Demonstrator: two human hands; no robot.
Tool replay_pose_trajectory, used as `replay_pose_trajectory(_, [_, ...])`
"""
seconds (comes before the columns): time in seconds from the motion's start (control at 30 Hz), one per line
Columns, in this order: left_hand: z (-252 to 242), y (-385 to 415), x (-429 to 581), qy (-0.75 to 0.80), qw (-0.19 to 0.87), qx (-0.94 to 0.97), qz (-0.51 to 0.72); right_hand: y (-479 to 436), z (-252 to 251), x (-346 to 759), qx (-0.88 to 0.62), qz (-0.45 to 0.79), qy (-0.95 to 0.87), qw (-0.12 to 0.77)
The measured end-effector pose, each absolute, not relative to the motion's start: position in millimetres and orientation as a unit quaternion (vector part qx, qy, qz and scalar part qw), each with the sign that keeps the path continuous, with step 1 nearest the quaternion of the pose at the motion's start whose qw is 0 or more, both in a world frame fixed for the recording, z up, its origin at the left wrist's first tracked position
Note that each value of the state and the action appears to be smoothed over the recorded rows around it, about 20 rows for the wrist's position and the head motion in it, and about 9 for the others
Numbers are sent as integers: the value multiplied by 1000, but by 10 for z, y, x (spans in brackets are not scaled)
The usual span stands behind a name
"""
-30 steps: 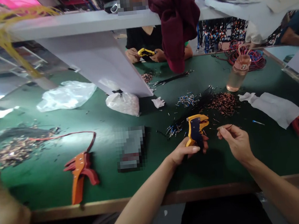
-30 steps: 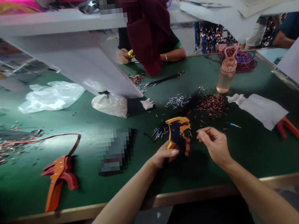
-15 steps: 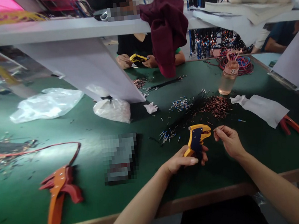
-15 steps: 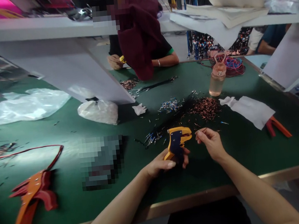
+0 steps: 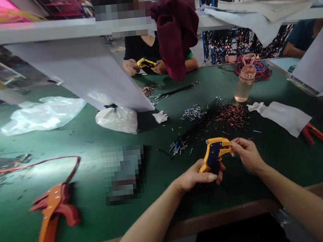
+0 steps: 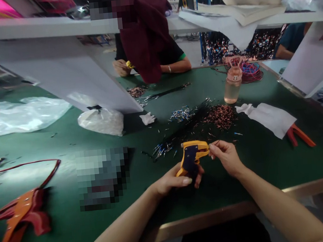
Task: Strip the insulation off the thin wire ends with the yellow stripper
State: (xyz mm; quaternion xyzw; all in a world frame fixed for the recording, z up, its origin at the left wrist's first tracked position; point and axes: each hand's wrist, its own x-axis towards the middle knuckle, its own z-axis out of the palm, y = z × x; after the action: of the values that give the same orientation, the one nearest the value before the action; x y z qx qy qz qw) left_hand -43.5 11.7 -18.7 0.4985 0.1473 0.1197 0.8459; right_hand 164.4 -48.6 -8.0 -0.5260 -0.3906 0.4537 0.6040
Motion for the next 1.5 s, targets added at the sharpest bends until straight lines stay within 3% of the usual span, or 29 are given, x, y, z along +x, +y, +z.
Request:
replay_pose_trajectory(0.87, [-171, 46, -378, 206, 821, 513, 140, -488, -27, 1644, -512, 458, -392, 612])
replay_pose_trajectory(1.07, [-205, -17, -290, 236, 830, 468, 193, -464, -39, 1644, -521, 441, -378, 625])
replay_pose_trajectory(1.3, [-181, 61, -334, 154, 874, 384, 255, -451, -48, 1663, -526, 417, -377, 639])
replay_pose_trajectory(1.5, [-126, 91, -362, 167, 855, 374, 317, -455, -48, 1681, -549, 406, -404, 609])
